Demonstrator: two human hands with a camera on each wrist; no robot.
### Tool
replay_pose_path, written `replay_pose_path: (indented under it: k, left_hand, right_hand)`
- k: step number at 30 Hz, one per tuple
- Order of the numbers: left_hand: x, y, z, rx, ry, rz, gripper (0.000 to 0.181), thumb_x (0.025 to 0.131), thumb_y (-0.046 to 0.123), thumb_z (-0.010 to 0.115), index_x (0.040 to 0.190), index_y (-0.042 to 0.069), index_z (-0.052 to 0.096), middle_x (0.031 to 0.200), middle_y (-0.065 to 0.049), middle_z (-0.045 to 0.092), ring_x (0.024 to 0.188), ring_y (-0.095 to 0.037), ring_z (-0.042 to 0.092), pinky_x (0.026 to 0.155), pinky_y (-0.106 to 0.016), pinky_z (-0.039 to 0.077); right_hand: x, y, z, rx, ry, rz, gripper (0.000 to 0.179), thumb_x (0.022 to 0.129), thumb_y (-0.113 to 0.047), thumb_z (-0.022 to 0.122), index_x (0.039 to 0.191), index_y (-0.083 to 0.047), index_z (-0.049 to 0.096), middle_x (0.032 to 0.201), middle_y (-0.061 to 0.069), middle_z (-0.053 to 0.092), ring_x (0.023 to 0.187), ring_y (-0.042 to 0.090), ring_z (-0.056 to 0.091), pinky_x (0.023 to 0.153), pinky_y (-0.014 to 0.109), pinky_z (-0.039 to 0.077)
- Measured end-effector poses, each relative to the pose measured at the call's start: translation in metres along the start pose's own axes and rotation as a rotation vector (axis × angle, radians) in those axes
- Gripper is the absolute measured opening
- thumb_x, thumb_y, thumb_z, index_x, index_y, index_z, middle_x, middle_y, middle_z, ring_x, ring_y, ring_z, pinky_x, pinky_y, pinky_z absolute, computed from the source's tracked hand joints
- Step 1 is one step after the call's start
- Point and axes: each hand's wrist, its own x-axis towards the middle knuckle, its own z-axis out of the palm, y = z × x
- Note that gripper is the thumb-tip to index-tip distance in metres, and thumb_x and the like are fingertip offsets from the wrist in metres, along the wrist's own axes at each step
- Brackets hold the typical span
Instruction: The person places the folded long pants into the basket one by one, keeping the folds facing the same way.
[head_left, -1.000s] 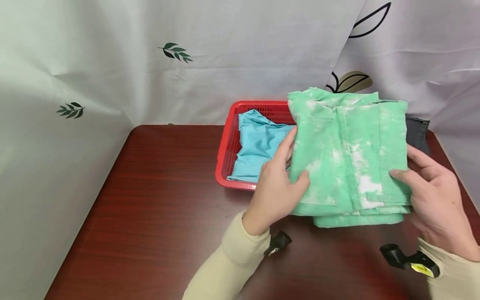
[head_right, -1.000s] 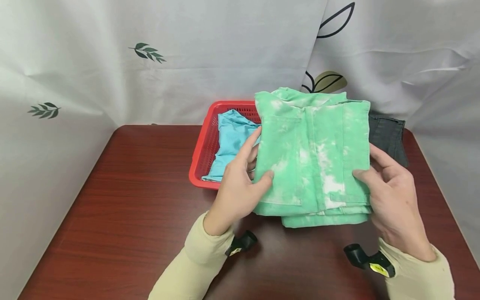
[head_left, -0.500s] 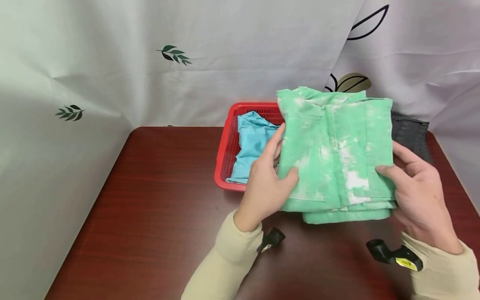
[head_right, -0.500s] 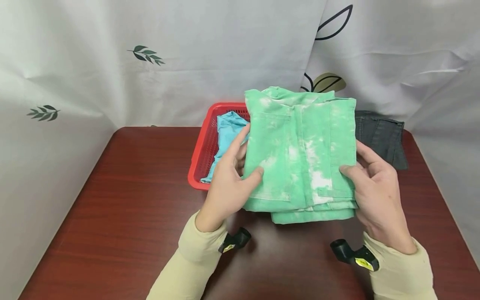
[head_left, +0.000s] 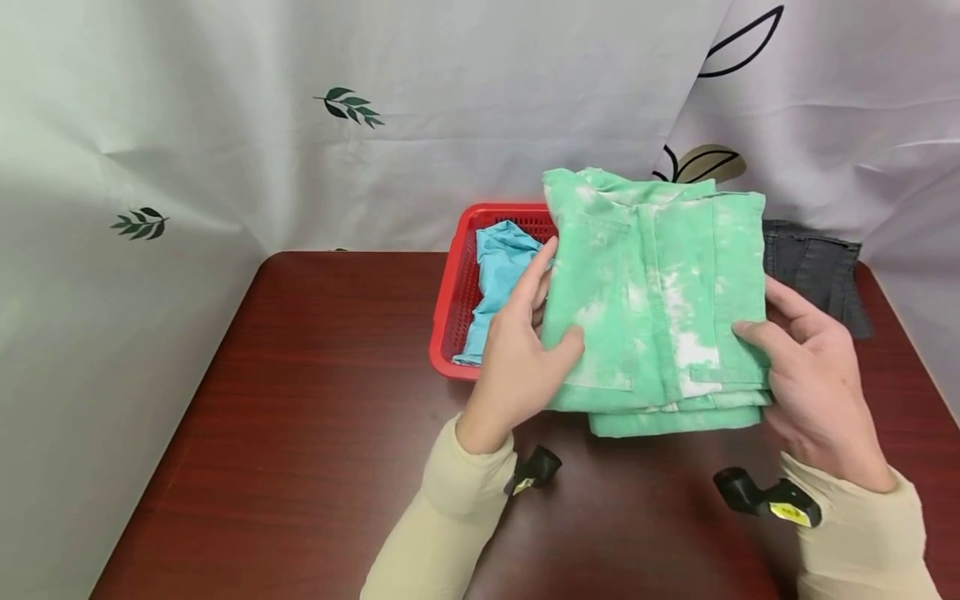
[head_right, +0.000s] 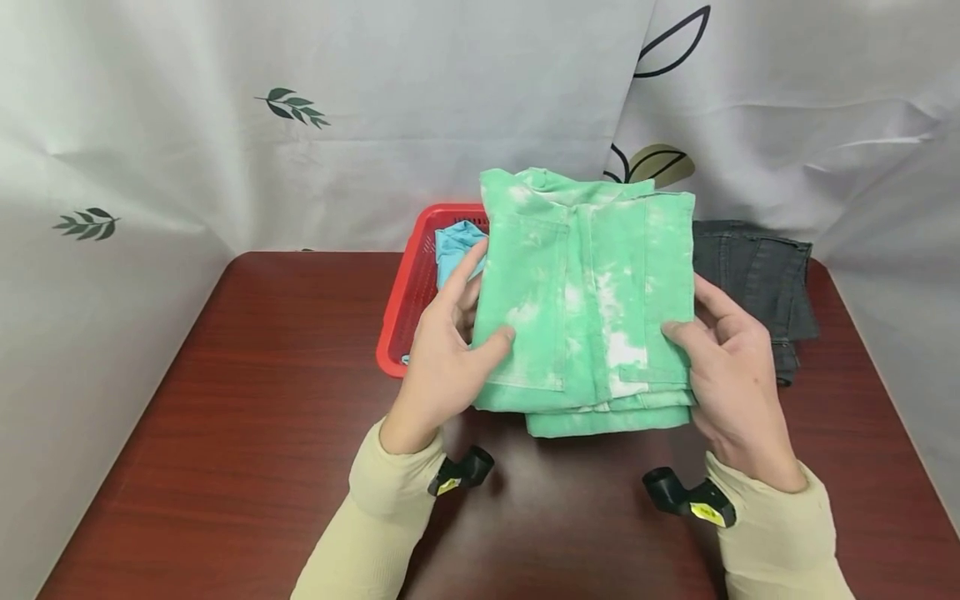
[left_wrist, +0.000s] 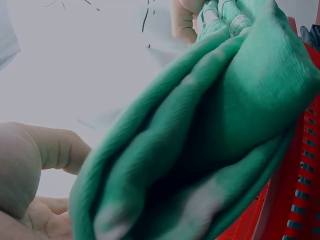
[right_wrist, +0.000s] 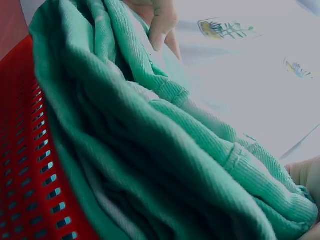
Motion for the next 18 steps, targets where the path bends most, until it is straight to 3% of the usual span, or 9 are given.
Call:
replay_pose_path:
  k: [8,18]
  left_hand:
    - [0.004,-0.002,-0.005,-0.015,0.021,-0.012,0.081,0.089,0.002,0.065,0.157,0.03,0.032,0.147,0.009,0.051,0.122,-0.009,0.057,0.096,-0.031,0.052]
    - [0.011,-0.011,-0.011,-0.109,0.03,0.035,0.082,0.087,-0.002,0.064,0.158,0.02,0.031,0.152,0.01,0.045,0.128,-0.011,0.053,0.094,-0.034,0.054]
  right_hand:
    - [0.007,0.002,0.009,0.021,0.0,-0.018,0.055,0.096,0.005,0.059,0.149,-0.006,0.047,0.11,0.008,0.069,0.078,0.019,0.075,0.061,0.032,0.059]
    - [0.014,0.001,0.023,-0.021,0.035,-0.026,0.055,0.097,0.001,0.061,0.149,-0.008,0.048,0.112,0.009,0.066,0.082,0.019,0.074,0.065,0.031,0.059]
